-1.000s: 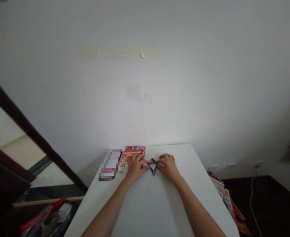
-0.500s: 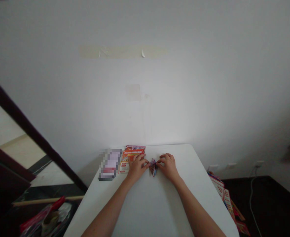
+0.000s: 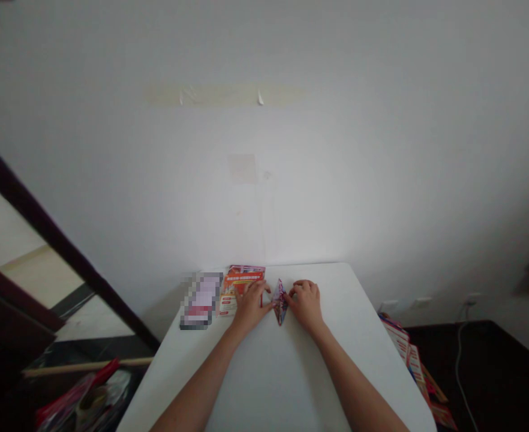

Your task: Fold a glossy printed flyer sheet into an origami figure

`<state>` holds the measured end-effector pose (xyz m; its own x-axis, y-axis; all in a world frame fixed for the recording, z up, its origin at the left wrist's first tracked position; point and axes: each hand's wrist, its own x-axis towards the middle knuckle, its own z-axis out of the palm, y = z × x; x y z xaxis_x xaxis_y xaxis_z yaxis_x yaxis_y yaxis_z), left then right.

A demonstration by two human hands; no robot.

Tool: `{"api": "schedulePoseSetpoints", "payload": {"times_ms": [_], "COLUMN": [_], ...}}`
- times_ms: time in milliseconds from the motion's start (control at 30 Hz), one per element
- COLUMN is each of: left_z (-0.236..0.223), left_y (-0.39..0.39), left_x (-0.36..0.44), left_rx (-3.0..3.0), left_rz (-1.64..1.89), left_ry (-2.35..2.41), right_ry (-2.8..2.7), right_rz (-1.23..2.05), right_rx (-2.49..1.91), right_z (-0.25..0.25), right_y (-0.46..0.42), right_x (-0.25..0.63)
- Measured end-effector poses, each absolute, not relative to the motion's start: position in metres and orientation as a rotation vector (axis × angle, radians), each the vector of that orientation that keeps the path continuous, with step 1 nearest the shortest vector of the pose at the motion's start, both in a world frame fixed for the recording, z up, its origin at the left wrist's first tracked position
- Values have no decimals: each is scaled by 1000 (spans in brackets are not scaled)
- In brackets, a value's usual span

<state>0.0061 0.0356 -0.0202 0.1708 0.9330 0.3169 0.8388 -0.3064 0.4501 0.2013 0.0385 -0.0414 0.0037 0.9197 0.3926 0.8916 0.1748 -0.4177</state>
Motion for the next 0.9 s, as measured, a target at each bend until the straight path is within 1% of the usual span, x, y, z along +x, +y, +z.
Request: {"api": "schedulePoseSetpoints", "payload": {"times_ms": [200, 367, 900], "left_z": [-18, -18, -27], "left_y": [33, 32, 33], "left_x": [6, 6, 3], "left_rx": [2302, 2317, 2382], "left_rz": [806, 800, 788], "left_ry": [1679, 1670, 1656], "right_ry": [-1920, -2021, -2063], "right_rz": [-92, -131, -1], "right_rx": [-1708, -1642, -1443], "right_z": [-41, -37, -36], "right_y": [35, 31, 29], "right_x": [197, 197, 205]}}
